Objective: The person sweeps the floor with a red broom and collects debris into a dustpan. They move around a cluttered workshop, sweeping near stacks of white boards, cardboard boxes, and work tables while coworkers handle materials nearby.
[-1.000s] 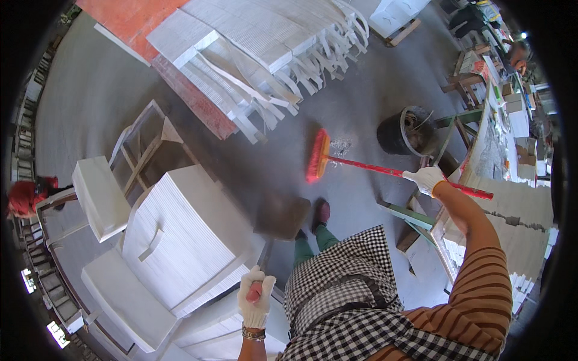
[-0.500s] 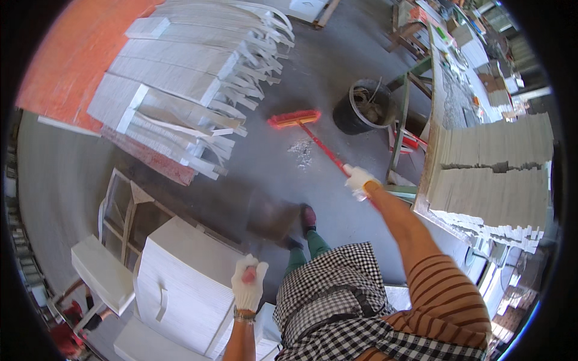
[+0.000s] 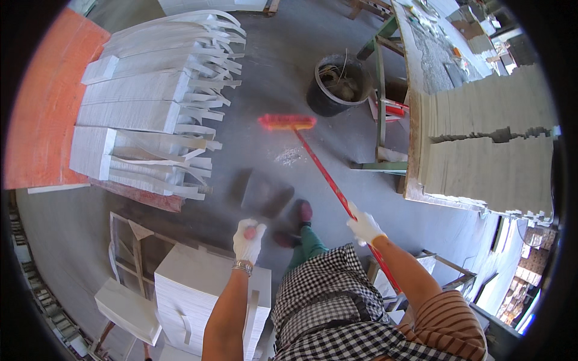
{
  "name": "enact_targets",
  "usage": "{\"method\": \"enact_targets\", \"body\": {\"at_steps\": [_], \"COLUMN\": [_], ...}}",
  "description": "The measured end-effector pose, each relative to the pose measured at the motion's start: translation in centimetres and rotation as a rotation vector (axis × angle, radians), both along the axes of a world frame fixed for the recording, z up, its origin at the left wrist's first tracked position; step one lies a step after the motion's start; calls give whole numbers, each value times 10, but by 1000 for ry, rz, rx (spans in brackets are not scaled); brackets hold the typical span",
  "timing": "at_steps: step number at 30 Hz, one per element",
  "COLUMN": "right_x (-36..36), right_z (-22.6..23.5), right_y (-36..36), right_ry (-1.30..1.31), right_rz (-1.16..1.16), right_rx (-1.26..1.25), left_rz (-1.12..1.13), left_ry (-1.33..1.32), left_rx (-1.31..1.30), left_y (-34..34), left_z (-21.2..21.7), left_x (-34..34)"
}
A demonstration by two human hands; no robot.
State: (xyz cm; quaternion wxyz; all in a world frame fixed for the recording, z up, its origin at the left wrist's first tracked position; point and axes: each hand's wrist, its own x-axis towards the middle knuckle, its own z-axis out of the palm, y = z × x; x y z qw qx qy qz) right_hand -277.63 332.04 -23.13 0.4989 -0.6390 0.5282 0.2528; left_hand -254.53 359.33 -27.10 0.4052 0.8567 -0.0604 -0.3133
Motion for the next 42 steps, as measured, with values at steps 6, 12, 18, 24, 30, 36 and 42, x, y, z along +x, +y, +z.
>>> {"method": "enact_targets", "body": {"at_steps": [6, 12, 18, 24, 30, 36, 42], "right_x": [38, -37, -81, -68, -40, -101, -129], "right_z": [-63, 11, 88, 60, -4, 51, 101], "right_y": [3, 58, 49, 11, 35, 93, 98], "right_ry": [-13, -15, 43, -33, -92, -57, -147], "right_rz": [30, 61, -17, -144, -336, -136, -201], "right_rx": [23, 372, 424, 256, 224, 434, 323], "left_rz": [-23, 6, 25, -53, -139, -148, -218], "left_ry": [-69, 57, 84, -38, -59, -28, -111], "left_rx": [108, 163, 33, 9, 80, 106, 22], "left_y": [-48, -73, -62, -26, -23, -38, 14], "left_z": [-18, -44, -54, -24, -14, -25, -23], "left_x": [26, 48, 43, 21, 13, 16, 6]}}
